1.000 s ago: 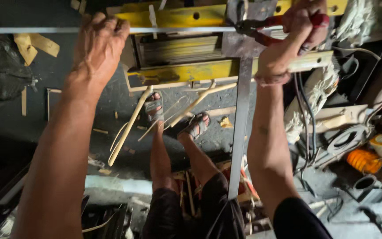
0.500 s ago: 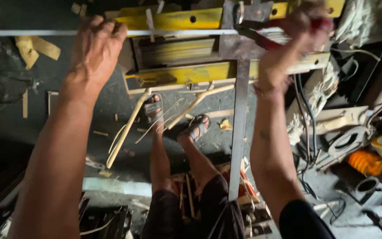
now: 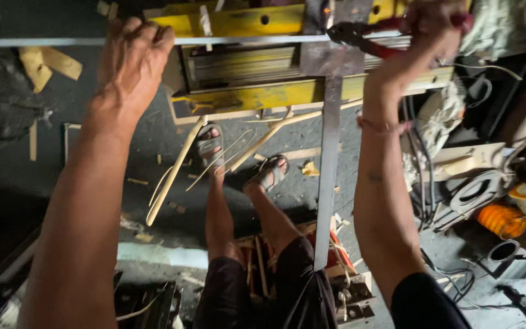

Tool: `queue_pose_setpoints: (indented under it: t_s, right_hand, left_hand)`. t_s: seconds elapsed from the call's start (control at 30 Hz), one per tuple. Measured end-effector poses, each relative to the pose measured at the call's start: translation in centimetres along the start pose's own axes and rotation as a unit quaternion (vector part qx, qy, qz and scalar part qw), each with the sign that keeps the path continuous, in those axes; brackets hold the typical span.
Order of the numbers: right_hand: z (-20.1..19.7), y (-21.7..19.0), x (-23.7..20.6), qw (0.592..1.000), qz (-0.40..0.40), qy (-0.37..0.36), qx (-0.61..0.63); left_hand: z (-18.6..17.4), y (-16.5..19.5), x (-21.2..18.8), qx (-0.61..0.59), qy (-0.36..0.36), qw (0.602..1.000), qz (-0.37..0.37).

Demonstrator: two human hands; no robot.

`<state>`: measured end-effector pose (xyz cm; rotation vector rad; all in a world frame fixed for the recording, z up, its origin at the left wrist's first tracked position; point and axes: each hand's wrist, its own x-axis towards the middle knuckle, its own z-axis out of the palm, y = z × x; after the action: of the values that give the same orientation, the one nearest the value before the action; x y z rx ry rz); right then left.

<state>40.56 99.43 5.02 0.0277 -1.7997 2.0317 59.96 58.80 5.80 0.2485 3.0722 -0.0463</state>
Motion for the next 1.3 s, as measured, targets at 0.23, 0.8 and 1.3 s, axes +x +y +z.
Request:
queue_pose_setpoints:
  t_s: [0.23, 0.8, 1.3]
  right_hand:
    - [-12.1, -6.1, -0.8, 0.999, 0.02, 0.009, 0.032]
    - [-19.8, -0.5, -3.9, 0.936, 0.259, 0.233, 0.054]
    - [-10.2, 1.1, -6.6, 0.866, 0.454, 0.205, 0.045]
  left_hand:
    - [0.0, -0.5, -0.5, -0.028, 0.038, 0.999, 0.003]
    - [-0.9, -0.7, -0.4, -0.063, 0.029, 0.998, 0.003]
    - [-1.2, -0.8, -0.8, -0.062, 0.031, 0.998, 0.009]
